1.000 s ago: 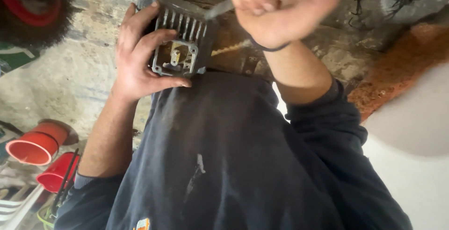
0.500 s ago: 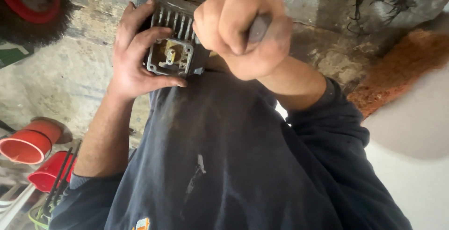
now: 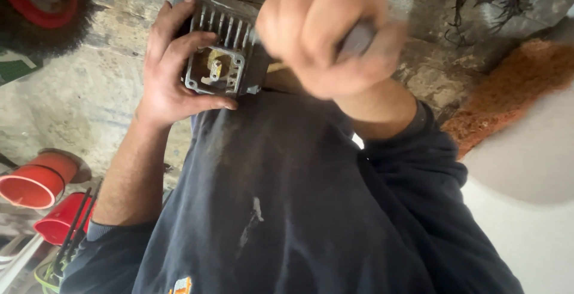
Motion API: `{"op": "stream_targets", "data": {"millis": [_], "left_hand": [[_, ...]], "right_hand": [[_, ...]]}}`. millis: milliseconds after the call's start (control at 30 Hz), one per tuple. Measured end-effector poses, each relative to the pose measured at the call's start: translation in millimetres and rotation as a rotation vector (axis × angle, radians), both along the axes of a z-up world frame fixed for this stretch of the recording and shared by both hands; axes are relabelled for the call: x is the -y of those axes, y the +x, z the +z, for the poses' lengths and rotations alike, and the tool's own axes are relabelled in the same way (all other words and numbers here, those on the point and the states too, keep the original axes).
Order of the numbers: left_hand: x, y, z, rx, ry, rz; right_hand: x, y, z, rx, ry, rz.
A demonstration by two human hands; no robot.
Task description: Cleaning and scraping a metal motor housing component at a workbench.
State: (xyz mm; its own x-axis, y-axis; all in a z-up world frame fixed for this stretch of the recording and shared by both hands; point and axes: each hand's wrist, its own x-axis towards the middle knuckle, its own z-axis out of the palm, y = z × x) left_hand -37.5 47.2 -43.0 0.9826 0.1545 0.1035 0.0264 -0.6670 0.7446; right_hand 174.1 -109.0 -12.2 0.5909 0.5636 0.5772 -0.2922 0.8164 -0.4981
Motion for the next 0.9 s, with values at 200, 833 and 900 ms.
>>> {"op": "stream_targets", "data": {"millis": [200,833,900], "left_hand": [[0,-2,-5,0.026,-0.011,-0.010],[3,0,0,0.025,-0.006,-0.004],[4,1,2,0.022,0.003,-0.006]], "right_hand": [[-6,-3,9,-0.003,0.000,0.010],[-1,-8,9,0.040,-0.106,0.038],[-4,-10,2,0.051,-0.111,0.017]]}}
